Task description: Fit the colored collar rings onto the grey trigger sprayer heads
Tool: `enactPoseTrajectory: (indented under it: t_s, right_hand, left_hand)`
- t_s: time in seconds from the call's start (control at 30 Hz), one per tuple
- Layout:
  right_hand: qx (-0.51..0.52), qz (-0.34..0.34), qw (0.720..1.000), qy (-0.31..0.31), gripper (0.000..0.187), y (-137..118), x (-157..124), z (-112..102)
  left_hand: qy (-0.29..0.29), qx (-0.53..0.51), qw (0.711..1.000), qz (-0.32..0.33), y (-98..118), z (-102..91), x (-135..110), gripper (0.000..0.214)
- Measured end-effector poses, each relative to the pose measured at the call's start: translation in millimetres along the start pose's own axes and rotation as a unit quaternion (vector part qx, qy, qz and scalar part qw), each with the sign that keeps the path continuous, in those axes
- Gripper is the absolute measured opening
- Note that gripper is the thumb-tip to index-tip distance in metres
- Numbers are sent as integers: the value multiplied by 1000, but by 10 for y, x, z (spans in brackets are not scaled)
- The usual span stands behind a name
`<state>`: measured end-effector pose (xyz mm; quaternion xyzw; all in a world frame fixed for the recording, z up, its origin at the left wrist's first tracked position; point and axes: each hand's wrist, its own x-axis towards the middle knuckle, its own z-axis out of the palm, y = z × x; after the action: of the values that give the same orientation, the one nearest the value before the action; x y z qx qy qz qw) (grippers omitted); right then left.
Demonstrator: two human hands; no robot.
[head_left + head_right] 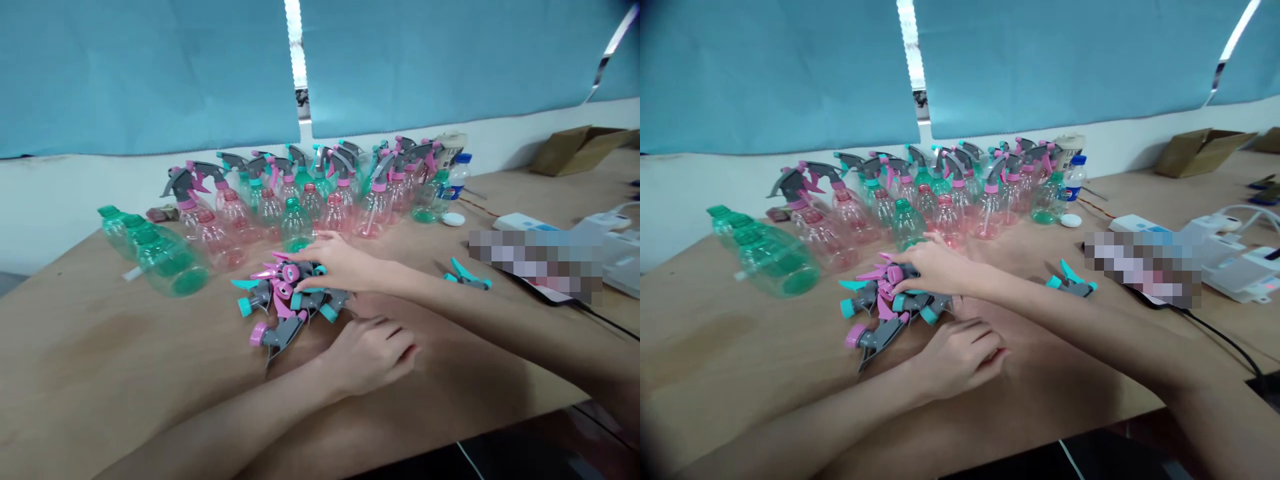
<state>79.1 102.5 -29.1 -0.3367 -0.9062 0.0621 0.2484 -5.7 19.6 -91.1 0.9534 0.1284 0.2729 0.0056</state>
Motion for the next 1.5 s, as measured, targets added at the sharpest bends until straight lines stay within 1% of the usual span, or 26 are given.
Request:
enactPoseTrajectory:
  t_s: [0.07,0.13,0.2,0.3,0.33,0.4,0.53,0.63,0.7,0.83,0.93,1.0,1.1,1.17,1.23,1.3,1.4,1.5]
  right_hand:
    - [-8,-8,1000,-12,38,-12,-95,-30]
    - [-21,1,1000,-10,29,31,-238,-117]
    - [-37,15,999,-13,25,131,-418,-238]
    - [-51,57,996,-46,23,339,-741,-448]
    - [-54,89,993,-61,24,407,-860,-521]
    - [-63,126,988,-65,29,520,-1105,-670]
    - [-68,201,973,-95,40,644,-1552,-922]
    - [-82,243,960,-112,43,694,-1775,-978]
    - [-112,257,955,-98,42,725,-1859,-931]
    - [-178,283,941,-58,44,743,-1919,-732]
    - [-193,304,931,-58,46,713,-1927,-615]
    - [-187,304,933,-53,43,692,-1932,-577]
    - [-150,282,947,-17,33,672,-1932,-556]
    - [-120,256,959,22,29,654,-1912,-550]
    - [-86,224,969,52,29,625,-1865,-539]
    - [-49,198,977,67,28,588,-1793,-520]
    - [2,176,981,86,26,540,-1664,-466]
    - [34,156,980,118,25,524,-1563,-380]
  left_hand:
    - [-15,5,1000,-15,3,8,-1,19]
    - [-25,10,999,-26,4,17,-1,18]
    - [-35,14,999,-31,3,23,1,18]
    - [-45,16,998,-37,-1,16,5,21]
    - [-48,14,998,-40,-3,11,6,21]
    - [-53,3,998,-43,-8,-2,11,21]
    - [-66,-20,996,-55,-24,-12,24,17]
    - [-72,-22,995,-66,-41,1,40,17]
    - [-67,-16,994,-79,-56,18,59,18]
    - [-51,-8,992,-117,-91,62,134,20]
    - [-48,-8,990,-134,-103,101,210,19]
    - [-48,-12,989,-141,-101,127,260,16]
    - [-46,-45,985,-160,-91,164,323,9]
    - [-29,-84,977,-192,-88,187,357,5]
    - [0,-128,965,-228,-88,201,387,9]
    - [25,-165,953,-252,-89,203,410,16]
    - [46,-203,942,-261,-95,188,426,21]
    - [63,-204,941,-264,-112,174,414,25]
